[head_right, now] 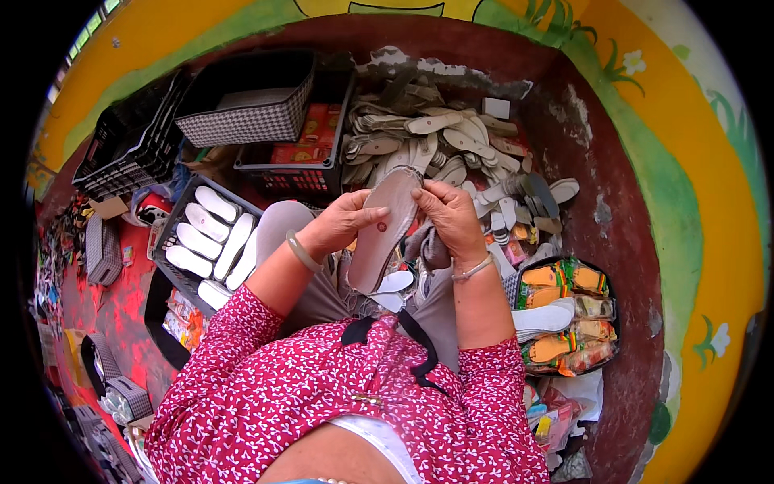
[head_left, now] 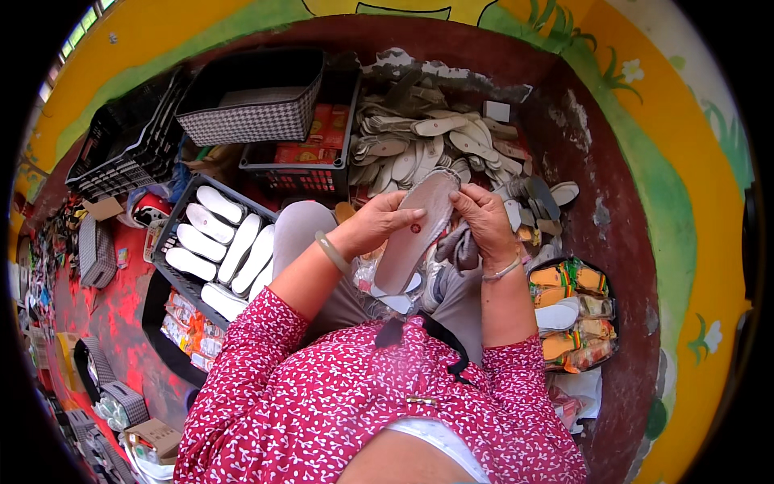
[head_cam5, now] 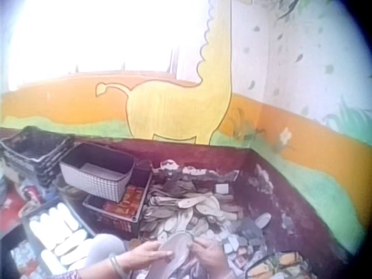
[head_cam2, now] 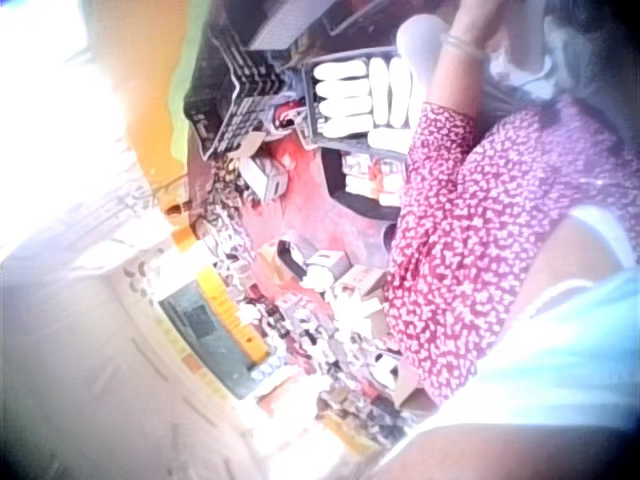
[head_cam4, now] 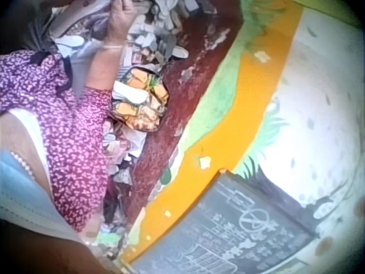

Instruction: The person picks up individual shoe insoles from a pile, aligns them into pairs, and places them neatly into a plastic crate.

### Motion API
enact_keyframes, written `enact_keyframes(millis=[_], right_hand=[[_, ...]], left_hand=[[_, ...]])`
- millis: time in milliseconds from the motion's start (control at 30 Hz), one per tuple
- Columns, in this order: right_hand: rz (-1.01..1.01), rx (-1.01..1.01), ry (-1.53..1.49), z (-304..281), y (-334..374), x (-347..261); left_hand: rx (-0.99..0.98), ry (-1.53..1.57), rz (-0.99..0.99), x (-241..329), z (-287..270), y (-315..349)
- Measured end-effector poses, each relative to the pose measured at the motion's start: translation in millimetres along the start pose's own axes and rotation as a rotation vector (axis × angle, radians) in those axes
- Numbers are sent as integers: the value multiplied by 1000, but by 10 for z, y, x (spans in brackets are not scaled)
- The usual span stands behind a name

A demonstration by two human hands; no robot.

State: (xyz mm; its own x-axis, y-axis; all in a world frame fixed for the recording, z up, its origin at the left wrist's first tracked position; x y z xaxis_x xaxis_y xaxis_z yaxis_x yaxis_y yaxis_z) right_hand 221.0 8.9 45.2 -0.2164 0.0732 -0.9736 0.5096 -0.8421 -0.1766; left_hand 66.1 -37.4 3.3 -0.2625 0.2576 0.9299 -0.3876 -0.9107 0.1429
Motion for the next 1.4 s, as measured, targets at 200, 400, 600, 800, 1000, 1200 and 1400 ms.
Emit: enact_keyframes(millis=[200,400,600,800,1000,1200,1400], right_hand=[[-245,132,510,61,-66,107],[-12,174,96,161,-130,191],[-222,212,746,131,-113,272],[-56,185,252,65,-159,257],[-308,154,792,16,-108,101],[-21,544,308,-577,-118,460],[-42,417,152,-627,-86,687]], left_hand=[[66,-23,11,-207,-136,-83],[102,-45,-38,-243,-170,-71],[196,-129,-54,-328,-243,-95],[103,-206,-69,-314,-232,-45],[41,-244,-184,-335,-167,-44],[65,196,-241,-357,-216,-65],[240,383,-151,-411,-410,-162]])
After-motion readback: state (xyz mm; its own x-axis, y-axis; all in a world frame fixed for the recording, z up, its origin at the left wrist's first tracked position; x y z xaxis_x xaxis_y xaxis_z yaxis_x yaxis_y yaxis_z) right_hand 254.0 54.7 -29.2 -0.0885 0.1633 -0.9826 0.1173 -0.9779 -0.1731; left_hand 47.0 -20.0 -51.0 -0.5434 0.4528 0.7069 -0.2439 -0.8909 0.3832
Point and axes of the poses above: each hand's wrist, its own y-axis away from the middle knuckle, its own z-axis out of the palm, x = y × z, the point moved 5 cm from there along -y, towards the middle knuckle, and after that the axes turned 9 degrees about -z, right-handed, at the moved point
